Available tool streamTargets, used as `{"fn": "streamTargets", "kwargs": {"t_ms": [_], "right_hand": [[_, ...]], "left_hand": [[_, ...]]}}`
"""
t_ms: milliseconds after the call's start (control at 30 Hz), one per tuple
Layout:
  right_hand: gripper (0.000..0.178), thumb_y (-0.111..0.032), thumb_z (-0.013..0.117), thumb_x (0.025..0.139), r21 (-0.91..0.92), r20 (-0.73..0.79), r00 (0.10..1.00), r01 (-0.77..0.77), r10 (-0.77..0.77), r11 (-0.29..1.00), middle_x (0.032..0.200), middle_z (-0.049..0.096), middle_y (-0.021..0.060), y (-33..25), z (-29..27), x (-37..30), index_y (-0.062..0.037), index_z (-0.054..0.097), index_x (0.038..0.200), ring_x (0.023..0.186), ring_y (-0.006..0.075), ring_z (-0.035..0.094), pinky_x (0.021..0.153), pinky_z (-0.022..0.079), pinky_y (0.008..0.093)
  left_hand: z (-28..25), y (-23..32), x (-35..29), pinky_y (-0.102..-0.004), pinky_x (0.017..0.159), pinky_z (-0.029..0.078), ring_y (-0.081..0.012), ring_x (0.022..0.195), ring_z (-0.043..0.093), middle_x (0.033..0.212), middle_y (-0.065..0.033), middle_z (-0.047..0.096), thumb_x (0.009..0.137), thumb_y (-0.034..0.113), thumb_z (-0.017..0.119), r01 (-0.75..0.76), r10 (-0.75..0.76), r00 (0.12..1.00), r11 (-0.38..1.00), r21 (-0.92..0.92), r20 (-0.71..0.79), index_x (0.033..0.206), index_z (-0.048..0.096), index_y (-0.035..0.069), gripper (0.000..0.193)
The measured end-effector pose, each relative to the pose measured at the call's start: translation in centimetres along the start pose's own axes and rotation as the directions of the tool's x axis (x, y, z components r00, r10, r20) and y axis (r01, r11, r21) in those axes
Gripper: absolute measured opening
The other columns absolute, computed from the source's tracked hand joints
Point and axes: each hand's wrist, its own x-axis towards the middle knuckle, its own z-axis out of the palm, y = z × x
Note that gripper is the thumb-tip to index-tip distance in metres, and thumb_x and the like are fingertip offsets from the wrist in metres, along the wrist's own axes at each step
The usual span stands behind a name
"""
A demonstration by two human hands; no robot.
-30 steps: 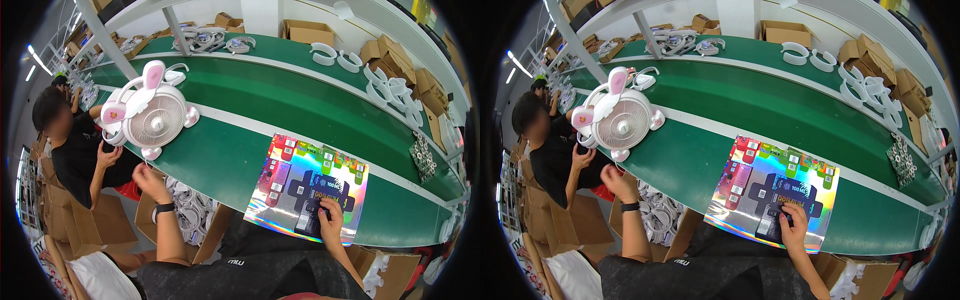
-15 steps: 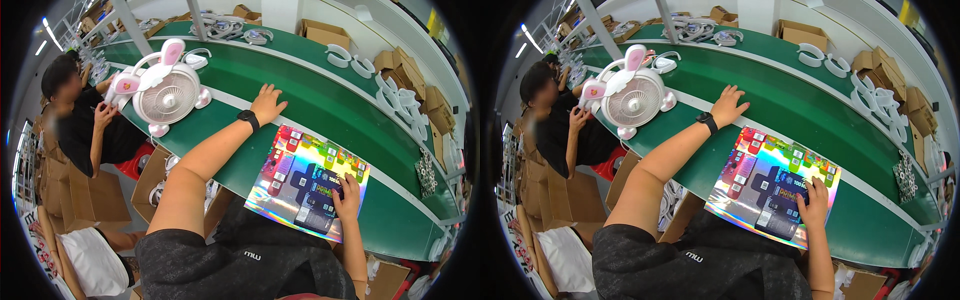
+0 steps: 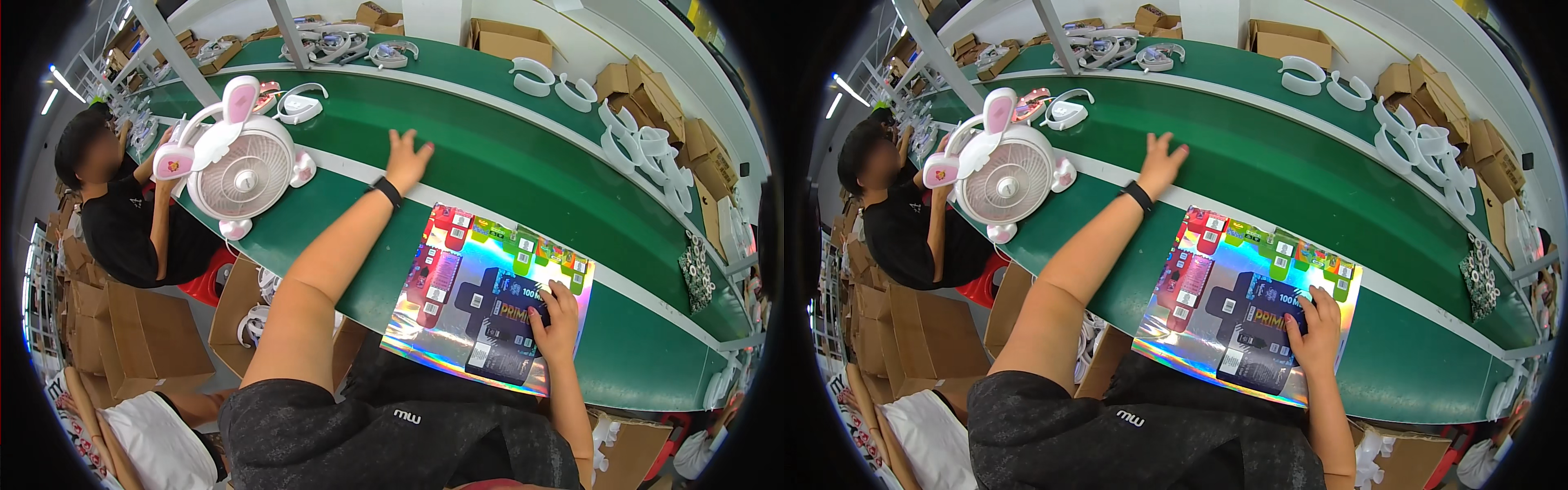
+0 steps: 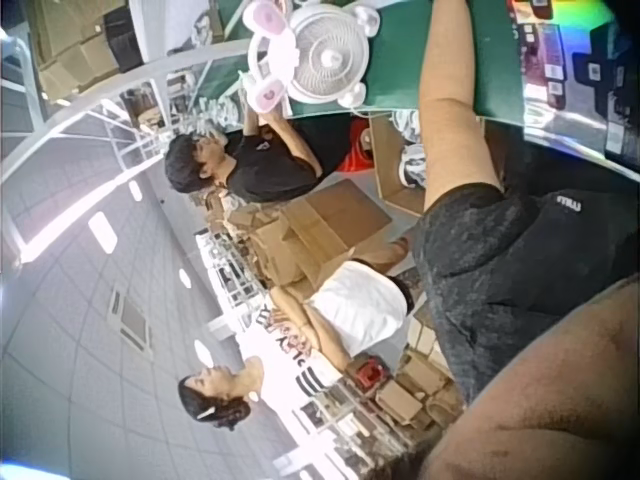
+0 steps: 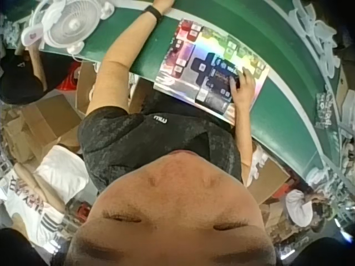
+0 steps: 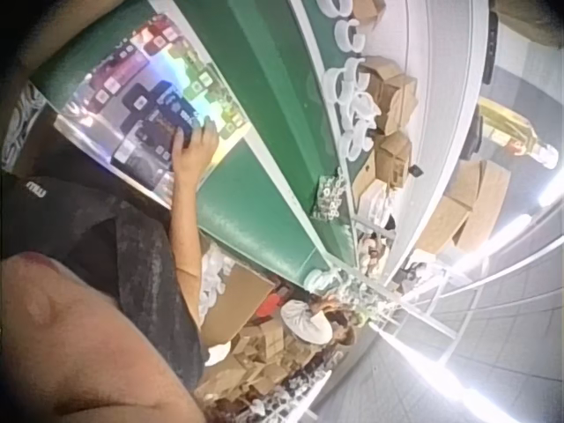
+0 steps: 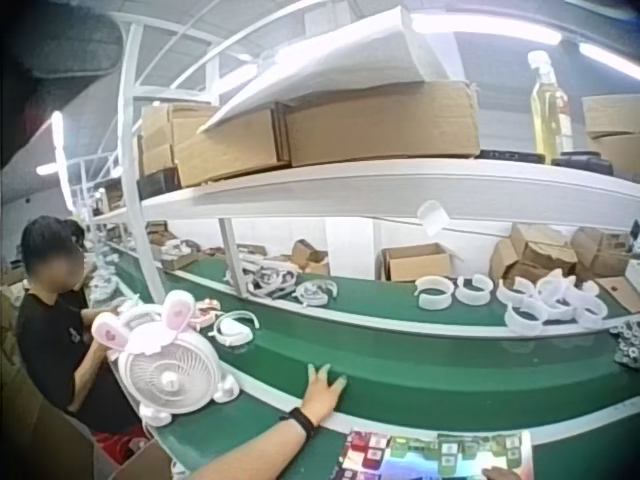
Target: Assembling components of circular LED light fixtures on an assembly line.
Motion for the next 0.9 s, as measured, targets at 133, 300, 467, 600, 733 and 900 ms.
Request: {"fn": "streamTargets", "kwargs": {"t_ms": [133,300,467,600,733,900], "right_hand": [[0.037,-0.019,0.073,0.078,-0.012,0.01,1.0,-0.001,0.001,1.0,0.129,0.056,0.0167,-0.2,0.0,0.1,-0.0034,0.064,0.11,0.123,0.0391,0.05,0.103,0.039,0.0486],[0.036,-0.015,0.074,0.077,-0.029,0.016,1.0,-0.007,0.007,1.0,0.129,0.057,0.0156,-0.4,0.0,0.3,-0.0035,0.063,0.109,0.124,0.0379,0.051,0.105,0.038,0.0479],[0.037,-0.017,0.074,0.076,-0.033,0.021,0.999,-0.031,0.031,0.999,0.128,0.057,0.0158,-0.3,-0.1,0.2,-0.0046,0.064,0.109,0.123,0.0393,0.05,0.104,0.039,0.0498],[0.037,-0.017,0.074,0.076,-0.025,0.034,0.999,-0.027,0.028,0.999,0.128,0.057,0.0156,-0.6,0.0,0.5,-0.0046,0.064,0.11,0.123,0.0391,0.05,0.105,0.038,0.0498],[0.037,-0.017,0.074,0.076,-0.038,0.028,0.999,-0.033,0.034,0.999,0.128,0.057,0.0156,-0.4,0.2,0.3,-0.0046,0.064,0.109,0.123,0.0392,0.05,0.105,0.038,0.0496],[0.036,-0.015,0.074,0.076,-0.038,0.011,1.0,-0.012,0.012,0.999,0.128,0.057,0.0154,-0.4,0.1,0.3,-0.0044,0.064,0.109,0.122,0.0388,0.05,0.104,0.039,0.0493]], "left_hand": [[-5.1,-4.4,5.7,-0.0498,0.115,0.027,-0.0497,0.14,0.026,0.148,-0.0379,0.027,0.086,0.036,0.067,0.077,0.009,0.987,0.853,0.517,-0.162,0.133,0.051,-0.002,0.062],[-12.4,-8.9,12.4,-0.0465,0.115,0.026,-0.0335,0.149,0.015,0.161,-0.015,0.019,0.095,0.031,0.043,0.559,-0.3,0.829,0.417,0.717,-0.471,0.147,0.04,0.009,0.056],[-12.6,-7.0,12.8,-0.0534,0.115,0.018,-0.0324,0.151,0.008,0.161,-0.0156,0.018,0.096,0.03,0.041,0.568,-0.443,0.8,0.339,0.75,-0.405,0.146,0.044,0.014,0.052],[-10.9,-6.2,12.0,-0.059,0.114,0.019,-0.0407,0.149,0.008,0.153,-0.0191,0.035,0.092,0.03,0.048,0.282,-0.219,0.953,0.384,0.879,-0.21,0.129,0.062,0.011,0.044],[-4.5,-1.3,9.9,-0.0599,0.113,0.021,-0.0442,0.148,0.009,0.154,-0.02,0.033,0.088,0.035,0.053,0.071,-0.171,0.985,0.514,0.855,0.021,0.125,0.065,0.009,0.047],[5.3,4.5,4.6,-0.0609,0.114,0.021,-0.0456,0.148,0.007,0.158,-0.0207,0.024,0.081,0.056,0.062,-0.195,-0.017,0.958,0.694,0.693,0.287,0.129,0.063,0.009,0.067]]}}
